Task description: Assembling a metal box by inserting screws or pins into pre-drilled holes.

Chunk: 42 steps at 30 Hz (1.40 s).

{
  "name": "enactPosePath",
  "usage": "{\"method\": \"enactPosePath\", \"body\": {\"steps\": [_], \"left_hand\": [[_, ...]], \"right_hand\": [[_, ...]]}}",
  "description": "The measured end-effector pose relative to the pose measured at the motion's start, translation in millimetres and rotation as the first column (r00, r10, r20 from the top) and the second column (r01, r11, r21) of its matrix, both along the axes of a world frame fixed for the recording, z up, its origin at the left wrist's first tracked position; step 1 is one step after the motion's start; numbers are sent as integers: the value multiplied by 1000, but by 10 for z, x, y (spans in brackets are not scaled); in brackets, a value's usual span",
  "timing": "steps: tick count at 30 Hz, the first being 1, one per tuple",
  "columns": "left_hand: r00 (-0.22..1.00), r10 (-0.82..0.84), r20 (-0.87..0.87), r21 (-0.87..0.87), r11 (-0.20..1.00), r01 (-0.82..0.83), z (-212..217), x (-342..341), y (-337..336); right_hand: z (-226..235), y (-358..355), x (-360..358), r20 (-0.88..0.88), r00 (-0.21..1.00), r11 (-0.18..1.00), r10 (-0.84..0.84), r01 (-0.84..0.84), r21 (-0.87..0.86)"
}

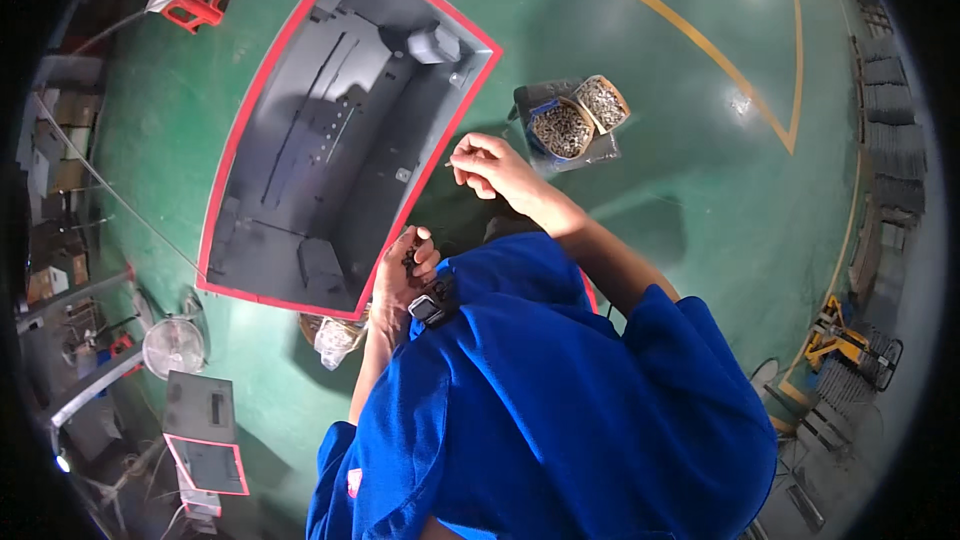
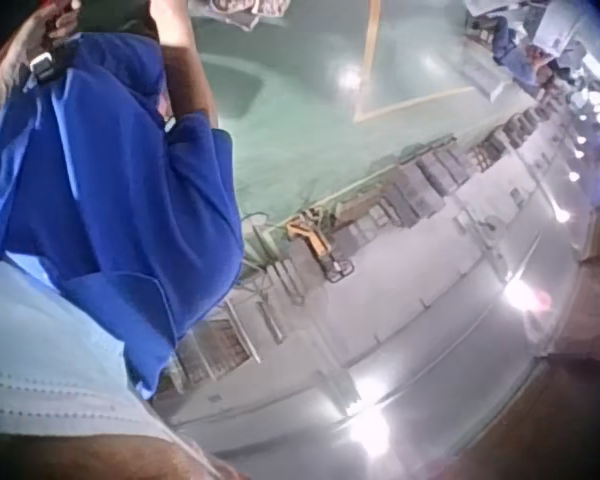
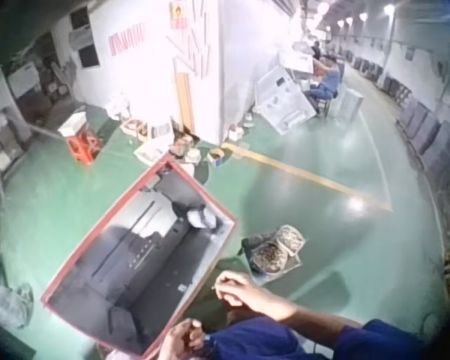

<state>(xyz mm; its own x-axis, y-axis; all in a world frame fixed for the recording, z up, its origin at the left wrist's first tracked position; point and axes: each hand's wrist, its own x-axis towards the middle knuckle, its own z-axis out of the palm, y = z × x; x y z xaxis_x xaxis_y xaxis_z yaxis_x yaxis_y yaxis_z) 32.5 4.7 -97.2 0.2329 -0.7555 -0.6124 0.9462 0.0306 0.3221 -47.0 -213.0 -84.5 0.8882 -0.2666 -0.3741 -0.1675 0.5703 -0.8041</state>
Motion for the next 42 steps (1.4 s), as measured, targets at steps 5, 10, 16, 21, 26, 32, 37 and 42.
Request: {"method": "enactPosePath", "body": {"steps": [5, 10, 16, 21, 26, 32, 37, 42], "left_hand": [[985, -97, 142, 28, 995, 94, -237, 120, -156], [998, 46, 52, 137, 989, -53, -613, 69, -73], [928, 344, 140, 216, 905, -368, -775, 2, -103], [862, 481, 160, 199, 840, -506, -909, -91, -92], [788, 596, 156, 216, 758, -616, -976, -126, -153], [714, 683, 156, 212, 682, -700, -1040, -155, -92], [650, 744, 159, 192, 622, -759, -1151, -237, -39], [632, 750, 197, 219, 595, -774, -1200, -294, -65]], "right_hand": [[-143, -525, 121, -6, 991, 991, -133, 133, 24], [-369, -1026, 392, 66, 973, 974, -223, 226, -34], [-800, -1486, 984, 47, 945, 939, -324, 327, -101], [-1084, -1460, 1350, 55, 939, 940, -341, 342, -10], [-1319, -1304, 1428, 37, 959, 959, -280, 277, 64], [-1110, -1352, 1352, -32, 968, 963, -247, 249, 100], [-1253, -1363, 1234, -82, 992, 987, -93, 103, 123], [-1416, -1303, 1015, -225, 974, 940, 15, 63, 336]]}}
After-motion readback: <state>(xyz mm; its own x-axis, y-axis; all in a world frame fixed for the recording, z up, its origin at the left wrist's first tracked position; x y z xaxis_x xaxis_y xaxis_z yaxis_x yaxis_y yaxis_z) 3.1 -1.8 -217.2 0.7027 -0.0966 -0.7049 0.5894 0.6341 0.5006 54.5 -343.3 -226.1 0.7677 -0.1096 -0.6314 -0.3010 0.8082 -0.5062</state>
